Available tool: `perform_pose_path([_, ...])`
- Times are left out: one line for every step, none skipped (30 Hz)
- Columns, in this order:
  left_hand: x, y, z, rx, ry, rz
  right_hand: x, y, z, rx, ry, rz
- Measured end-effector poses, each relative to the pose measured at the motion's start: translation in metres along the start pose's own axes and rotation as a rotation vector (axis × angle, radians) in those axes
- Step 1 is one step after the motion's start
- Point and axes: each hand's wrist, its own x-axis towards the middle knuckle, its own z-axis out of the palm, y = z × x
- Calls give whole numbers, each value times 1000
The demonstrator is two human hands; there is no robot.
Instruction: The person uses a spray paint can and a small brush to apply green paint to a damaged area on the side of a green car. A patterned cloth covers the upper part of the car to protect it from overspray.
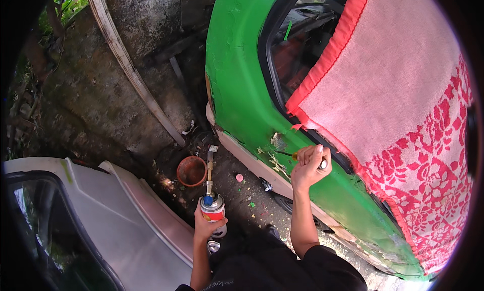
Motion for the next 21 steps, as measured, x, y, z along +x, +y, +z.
perform_pose_path([2,2,2,-11,-9,-13,1,-4,-14,-9,-83,60])
perform_pose_path([3,5,5,-24,-17,-29,4,-9,-24,-84,-157,137])
perform_pose_path([3,6,8,-37,-24,-45,6,-14,-30,-160,-232,214])
perform_pose_path([5,1,5,20,-33,-11,4,-22,-33,-188,-297,291])
perform_pose_path([6,-5,4,16,-34,0,1,-29,-38,-217,-362,370])
perform_pose_path([6,-10,4,11,-35,10,-4,-21,-57,-258,-444,481])
perform_pose_path([4,-11,6,7,-41,12,-1,-26,-63,-401,-587,500])
perform_pose_path([2,-11,9,-9,-52,1,2,-30,-68,-545,-730,518])
perform_pose_path([1,-11,12,-26,-62,-11,3,-35,-74,-689,-874,537])
perform_pose_path([1,-9,17,-44,-71,-16,5,-38,-81,-698,-931,606])
perform_pose_path([2,-6,21,-47,-85,-19,7,-41,-84,-725,-978,456])
perform_pose_path([4,-2,25,-49,-98,-22,9,-45,-85,-750,-1023,305])
perform_pose_path([2,1,27,-45,-106,-25,10,-49,-84,-764,-1066,156])
perform_pose_path([1,-4,28,-44,-97,-7,9,-55,-82,-735,-1006,233])
perform_pose_path([-1,-7,29,-38,-103,-1,10,-64,-81,-745,-954,299])
perform_pose_path([-2,-8,30,-32,-106,8,11,-72,-79,-750,-902,363])
perform_pose_path([-4,-8,31,-26,-109,17,11,-76,-78,-754,-851,426])
perform_pose_path([-7,-8,33,-31,-107,17,8,-74,-84,-719,-787,408])
perform_pose_path([-9,-3,37,-35,-116,21,2,-70,-98,-687,-714,384])
perform_pose_path([-11,0,40,-38,-120,24,-7,-64,-111,-653,-645,363])
perform_pose_path([-12,0,40,-40,-124,27,-16,-59,-122,-513,-567,487])
